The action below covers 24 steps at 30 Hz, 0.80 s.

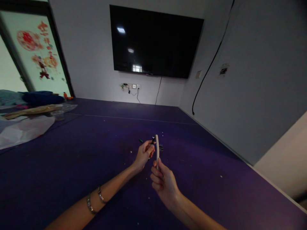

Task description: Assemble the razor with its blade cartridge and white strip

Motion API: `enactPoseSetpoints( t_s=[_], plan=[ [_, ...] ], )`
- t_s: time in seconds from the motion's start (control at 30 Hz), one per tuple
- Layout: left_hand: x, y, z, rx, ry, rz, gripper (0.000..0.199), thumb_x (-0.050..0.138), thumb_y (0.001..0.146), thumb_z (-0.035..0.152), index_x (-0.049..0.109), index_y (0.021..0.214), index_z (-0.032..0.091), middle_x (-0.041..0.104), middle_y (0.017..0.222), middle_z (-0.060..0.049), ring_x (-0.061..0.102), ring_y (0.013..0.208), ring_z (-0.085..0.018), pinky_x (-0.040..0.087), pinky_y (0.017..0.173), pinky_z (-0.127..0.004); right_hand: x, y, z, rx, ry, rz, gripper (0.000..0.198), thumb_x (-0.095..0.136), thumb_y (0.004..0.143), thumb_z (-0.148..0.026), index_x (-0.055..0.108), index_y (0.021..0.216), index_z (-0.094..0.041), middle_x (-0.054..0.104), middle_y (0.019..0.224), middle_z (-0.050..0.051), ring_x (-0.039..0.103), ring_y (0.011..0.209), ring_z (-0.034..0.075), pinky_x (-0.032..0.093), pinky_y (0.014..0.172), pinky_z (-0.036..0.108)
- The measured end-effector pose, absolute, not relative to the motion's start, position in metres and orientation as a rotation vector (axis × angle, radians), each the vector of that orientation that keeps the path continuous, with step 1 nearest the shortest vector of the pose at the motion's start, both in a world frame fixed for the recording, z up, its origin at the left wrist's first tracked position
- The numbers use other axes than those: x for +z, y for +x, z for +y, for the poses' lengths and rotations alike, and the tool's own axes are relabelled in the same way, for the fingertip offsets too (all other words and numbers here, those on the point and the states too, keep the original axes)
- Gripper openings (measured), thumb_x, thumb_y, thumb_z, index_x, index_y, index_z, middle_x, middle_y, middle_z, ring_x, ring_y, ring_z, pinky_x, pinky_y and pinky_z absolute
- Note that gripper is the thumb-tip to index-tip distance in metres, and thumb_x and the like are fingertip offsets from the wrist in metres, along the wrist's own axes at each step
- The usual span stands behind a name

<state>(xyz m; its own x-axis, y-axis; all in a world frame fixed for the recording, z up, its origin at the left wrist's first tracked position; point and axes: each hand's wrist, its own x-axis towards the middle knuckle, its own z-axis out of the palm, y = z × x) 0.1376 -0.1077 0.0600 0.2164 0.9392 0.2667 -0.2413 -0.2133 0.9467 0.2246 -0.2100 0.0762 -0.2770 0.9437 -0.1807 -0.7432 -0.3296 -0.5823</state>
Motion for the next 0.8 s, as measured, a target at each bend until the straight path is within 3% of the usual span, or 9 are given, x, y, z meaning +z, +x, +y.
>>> enactPoseSetpoints(
  t_s=[0.8],
  plan=[
    [0.061,0.139,-0.111,1.278,1.339,0.716,0.03,0.059,0.074,0.035,0.056,0.095,0.014,0.048,0.057,0.005,0.04,0.044,-0.005,0.029,0.042,-0.019,0.077,0.221,-0.218,1.806,-0.578,-0.424,0.031,0.068,0.068,-0.04,0.047,0.071,-0.018,0.02,0.047,-0.012,0.008,0.038,0.001,0.003,0.035,0.016]
  ],
)
